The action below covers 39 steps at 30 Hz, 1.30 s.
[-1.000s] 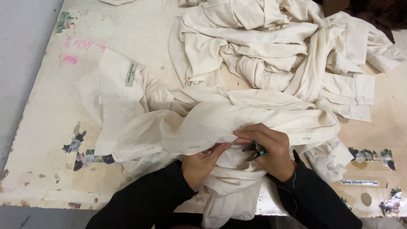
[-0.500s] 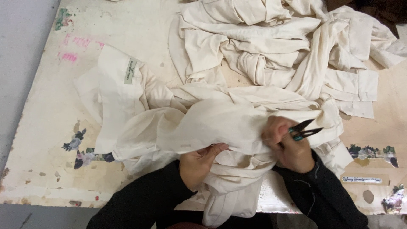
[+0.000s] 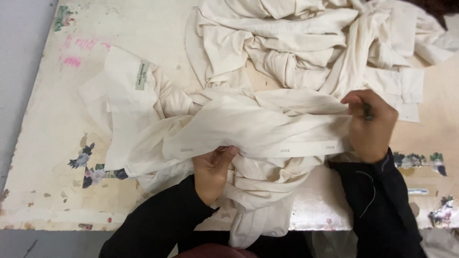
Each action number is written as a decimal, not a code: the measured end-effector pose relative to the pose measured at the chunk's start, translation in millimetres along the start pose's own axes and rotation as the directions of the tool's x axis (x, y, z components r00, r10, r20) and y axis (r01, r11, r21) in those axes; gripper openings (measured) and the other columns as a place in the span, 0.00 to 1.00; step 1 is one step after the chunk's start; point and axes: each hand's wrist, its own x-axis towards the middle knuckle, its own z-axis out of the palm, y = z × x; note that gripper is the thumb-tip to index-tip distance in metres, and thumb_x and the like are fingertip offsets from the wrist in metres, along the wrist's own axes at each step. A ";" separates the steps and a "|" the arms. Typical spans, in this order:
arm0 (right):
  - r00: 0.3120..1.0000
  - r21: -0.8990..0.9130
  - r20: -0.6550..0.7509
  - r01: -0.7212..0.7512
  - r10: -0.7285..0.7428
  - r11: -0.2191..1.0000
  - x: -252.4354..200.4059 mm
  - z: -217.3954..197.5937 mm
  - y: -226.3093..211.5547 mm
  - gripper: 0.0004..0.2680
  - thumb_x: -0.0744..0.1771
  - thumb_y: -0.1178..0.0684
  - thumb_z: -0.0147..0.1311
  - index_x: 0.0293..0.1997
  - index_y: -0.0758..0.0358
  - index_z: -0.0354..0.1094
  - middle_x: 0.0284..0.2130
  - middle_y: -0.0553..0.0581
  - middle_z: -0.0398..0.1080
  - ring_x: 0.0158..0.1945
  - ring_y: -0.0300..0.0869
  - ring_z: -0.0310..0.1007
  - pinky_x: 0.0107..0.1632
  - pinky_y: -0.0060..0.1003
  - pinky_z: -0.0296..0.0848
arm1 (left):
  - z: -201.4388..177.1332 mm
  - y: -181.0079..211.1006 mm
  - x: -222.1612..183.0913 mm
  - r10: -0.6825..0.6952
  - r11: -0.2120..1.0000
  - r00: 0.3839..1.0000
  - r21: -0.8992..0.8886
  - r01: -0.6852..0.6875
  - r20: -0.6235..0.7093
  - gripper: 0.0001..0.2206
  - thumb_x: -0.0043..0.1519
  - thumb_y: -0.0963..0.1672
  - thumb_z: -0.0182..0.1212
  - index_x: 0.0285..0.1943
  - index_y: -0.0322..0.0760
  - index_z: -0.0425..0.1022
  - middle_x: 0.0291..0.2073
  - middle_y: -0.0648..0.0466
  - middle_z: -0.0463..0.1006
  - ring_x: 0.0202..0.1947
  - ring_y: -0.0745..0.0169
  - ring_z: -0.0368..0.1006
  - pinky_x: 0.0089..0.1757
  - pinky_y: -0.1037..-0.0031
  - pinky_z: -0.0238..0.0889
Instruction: Trimming loose threads from white fabric pieces using small scissors
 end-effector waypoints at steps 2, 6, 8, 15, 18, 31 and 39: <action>0.997 0.128 0.016 0.069 -0.072 0.989 1.6 1.4 -27.4 0.05 0.67 0.65 0.47 0.32 0.66 0.68 0.22 0.60 0.63 0.27 0.47 0.62 0.40 0.34 0.63 | 3.5 0.3 3.2 0.020 0.999 1.000 -0.026 -0.021 -0.003 0.11 0.54 0.38 0.54 0.45 0.28 0.66 0.30 0.52 0.73 0.31 0.67 0.67 0.39 0.74 0.65; 0.942 0.447 0.284 0.035 -0.179 0.894 -3.4 18.7 -98.8 0.09 0.51 0.72 0.45 0.28 0.74 0.64 0.34 0.70 0.68 0.41 0.59 0.68 0.45 0.48 0.64 | -2.6 1.0 3.6 0.023 0.998 1.000 -0.058 -0.024 -0.008 0.12 0.55 0.38 0.53 0.47 0.28 0.64 0.31 0.51 0.72 0.32 0.66 0.67 0.39 0.73 0.65; 0.935 0.424 0.322 -0.003 -0.148 0.906 -12.4 33.0 -84.4 0.07 0.53 0.70 0.49 0.28 0.70 0.67 0.28 0.65 0.68 0.34 0.53 0.69 0.40 0.42 0.66 | -14.1 -54.5 -1.1 0.008 0.996 0.999 -0.090 -0.005 0.032 0.11 0.54 0.38 0.54 0.45 0.29 0.65 0.30 0.53 0.72 0.31 0.68 0.67 0.38 0.74 0.65; 0.931 0.514 0.347 -0.089 -0.112 0.853 -15.0 32.8 -92.5 0.01 0.56 0.63 0.54 0.22 0.65 0.69 0.16 0.55 0.67 0.20 0.41 0.64 0.29 0.31 0.64 | 31.6 -2.1 -6.6 -0.089 0.996 0.979 0.037 0.083 0.185 0.08 0.54 0.42 0.57 0.32 0.27 0.71 0.22 0.46 0.75 0.23 0.62 0.72 0.32 0.73 0.69; 0.972 0.448 0.231 -0.064 -0.046 0.892 -9.7 25.9 -103.5 0.04 0.58 0.67 0.49 0.25 0.67 0.69 0.18 0.59 0.67 0.21 0.42 0.62 0.30 0.35 0.63 | 37.7 19.2 2.9 0.016 1.000 0.972 0.011 -0.019 0.233 0.08 0.56 0.42 0.54 0.34 0.27 0.71 0.25 0.47 0.75 0.29 0.64 0.73 0.36 0.73 0.67; 0.994 0.257 0.084 0.045 -0.069 0.965 -19.2 23.9 -89.3 0.09 0.58 0.69 0.37 0.28 0.64 0.64 0.25 0.54 0.65 0.28 0.38 0.63 0.33 0.27 0.59 | 34.7 36.5 -2.3 0.143 0.962 0.954 -0.263 -0.072 0.264 0.05 0.59 0.41 0.47 0.31 0.34 0.60 0.31 0.42 0.74 0.32 0.52 0.73 0.38 0.69 0.69; 0.962 0.505 0.216 0.036 -0.167 0.862 -24.5 29.8 -114.1 0.09 0.57 0.70 0.44 0.29 0.60 0.65 0.28 0.53 0.69 0.33 0.37 0.68 0.38 0.28 0.69 | 33.1 25.3 -5.5 0.034 0.996 0.962 0.068 -0.054 0.270 0.12 0.56 0.45 0.50 0.40 0.30 0.70 0.35 0.50 0.75 0.38 0.63 0.72 0.41 0.77 0.64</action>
